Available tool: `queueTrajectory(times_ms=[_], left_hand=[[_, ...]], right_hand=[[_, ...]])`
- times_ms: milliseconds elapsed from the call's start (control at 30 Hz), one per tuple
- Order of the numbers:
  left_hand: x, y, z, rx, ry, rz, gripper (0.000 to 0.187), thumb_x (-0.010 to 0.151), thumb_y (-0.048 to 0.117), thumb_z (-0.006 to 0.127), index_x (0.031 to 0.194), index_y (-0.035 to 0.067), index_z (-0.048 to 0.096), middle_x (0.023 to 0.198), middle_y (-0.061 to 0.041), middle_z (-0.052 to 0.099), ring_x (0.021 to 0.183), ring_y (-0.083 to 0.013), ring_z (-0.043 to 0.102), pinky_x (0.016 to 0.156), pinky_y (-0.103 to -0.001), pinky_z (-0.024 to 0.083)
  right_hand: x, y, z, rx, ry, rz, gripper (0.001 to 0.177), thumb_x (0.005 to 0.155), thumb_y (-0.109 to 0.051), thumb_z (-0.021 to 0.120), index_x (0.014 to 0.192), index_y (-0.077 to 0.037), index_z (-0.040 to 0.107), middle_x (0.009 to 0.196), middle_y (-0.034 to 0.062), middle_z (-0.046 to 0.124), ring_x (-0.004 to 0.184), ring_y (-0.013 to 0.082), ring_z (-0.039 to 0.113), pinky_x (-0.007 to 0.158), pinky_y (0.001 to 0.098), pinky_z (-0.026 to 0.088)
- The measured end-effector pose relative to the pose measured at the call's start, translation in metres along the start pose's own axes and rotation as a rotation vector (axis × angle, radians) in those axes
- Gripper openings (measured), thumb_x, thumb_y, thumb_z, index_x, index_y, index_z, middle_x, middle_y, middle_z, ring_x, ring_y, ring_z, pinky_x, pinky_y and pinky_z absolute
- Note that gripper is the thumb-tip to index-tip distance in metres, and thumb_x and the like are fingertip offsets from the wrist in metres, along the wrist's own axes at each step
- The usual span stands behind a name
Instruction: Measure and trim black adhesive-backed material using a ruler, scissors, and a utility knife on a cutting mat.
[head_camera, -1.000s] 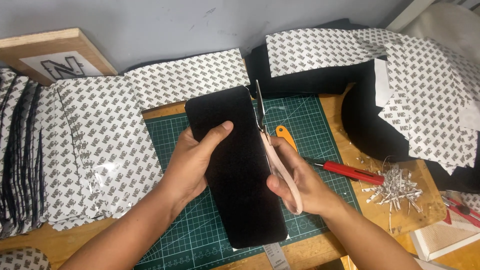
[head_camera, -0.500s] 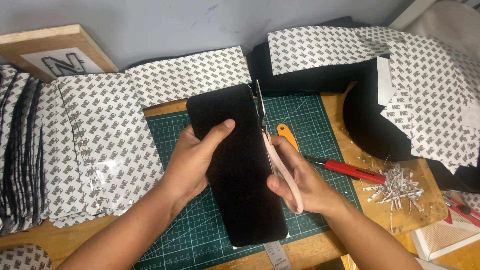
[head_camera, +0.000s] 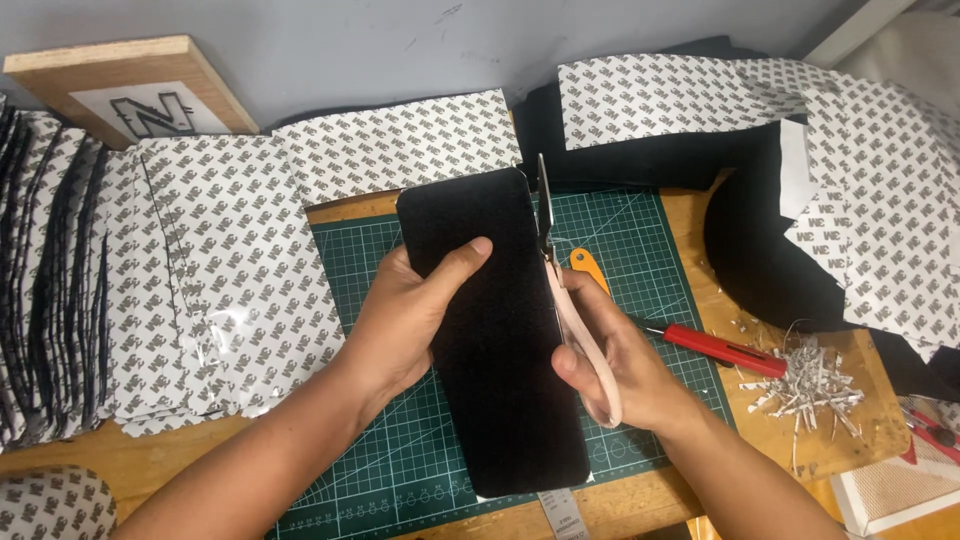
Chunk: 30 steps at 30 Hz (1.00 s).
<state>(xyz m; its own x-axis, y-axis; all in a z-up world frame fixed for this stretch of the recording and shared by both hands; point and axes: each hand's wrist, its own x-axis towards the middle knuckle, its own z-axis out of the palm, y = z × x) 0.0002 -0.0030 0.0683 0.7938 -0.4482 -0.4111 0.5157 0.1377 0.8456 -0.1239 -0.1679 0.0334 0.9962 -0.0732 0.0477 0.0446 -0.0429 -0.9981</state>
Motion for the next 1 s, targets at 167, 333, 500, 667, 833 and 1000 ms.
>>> queueTrajectory(times_ms=[167,333,500,667,833,1000], left_hand=[[0.003,-0.001,-0.002,0.000,0.005,0.019,0.033,0.089,0.015,0.078,0.115,-0.004,0.074,0.091,-0.015,0.073,0.084,-0.0231,0.070,0.070,-0.050,0.065],[0.002,-0.002,-0.001,0.005,0.004,0.035,0.033,0.089,0.016,0.078,0.115,-0.004,0.075,0.092,-0.015,0.073,0.083,-0.0222,0.070,0.070,-0.049,0.065],[0.001,0.000,-0.001,0.019,0.008,0.029,0.036,0.089,0.017,0.077,0.117,-0.004,0.074,0.093,-0.015,0.073,0.084,-0.0222,0.068,0.071,-0.050,0.065],[0.001,-0.001,-0.002,0.030,0.004,0.026,0.035,0.089,0.018,0.077,0.116,-0.004,0.075,0.093,-0.015,0.073,0.084,-0.0221,0.068,0.071,-0.050,0.065],[0.004,-0.004,-0.002,0.037,0.006,0.023,0.035,0.090,0.018,0.077,0.117,-0.003,0.074,0.094,-0.015,0.073,0.086,-0.0224,0.068,0.072,-0.050,0.064],[0.002,-0.001,-0.002,0.055,0.008,0.022,0.032,0.090,0.018,0.076,0.116,-0.001,0.075,0.094,-0.013,0.073,0.087,-0.0209,0.067,0.075,-0.050,0.064]], right_hand=[[0.000,0.000,0.001,-0.010,0.019,0.009,0.066,0.084,-0.040,0.072,0.134,0.001,0.059,0.081,0.0124,0.059,0.065,0.0157,0.047,0.044,0.0277,0.037],[0.000,-0.001,0.003,-0.022,0.034,0.017,0.066,0.084,-0.041,0.072,0.133,0.001,0.060,0.080,0.0118,0.059,0.065,0.0157,0.046,0.046,0.0279,0.036],[0.001,-0.003,0.005,-0.039,0.059,0.023,0.066,0.084,-0.042,0.071,0.132,0.001,0.061,0.080,0.0110,0.058,0.067,0.0157,0.044,0.048,0.0282,0.034],[0.001,-0.006,0.007,-0.052,0.080,0.027,0.066,0.084,-0.043,0.070,0.132,0.001,0.062,0.079,0.0104,0.057,0.068,0.0157,0.042,0.050,0.0285,0.032],[0.003,-0.014,0.009,-0.058,0.090,0.017,0.065,0.085,-0.043,0.069,0.131,0.001,0.062,0.081,0.0105,0.057,0.071,0.0168,0.043,0.053,0.0303,0.032],[-0.004,0.006,0.001,-0.044,0.085,0.028,0.060,0.087,-0.041,0.069,0.132,-0.002,0.062,0.079,0.0087,0.056,0.071,0.0159,0.044,0.055,0.0290,0.034]])
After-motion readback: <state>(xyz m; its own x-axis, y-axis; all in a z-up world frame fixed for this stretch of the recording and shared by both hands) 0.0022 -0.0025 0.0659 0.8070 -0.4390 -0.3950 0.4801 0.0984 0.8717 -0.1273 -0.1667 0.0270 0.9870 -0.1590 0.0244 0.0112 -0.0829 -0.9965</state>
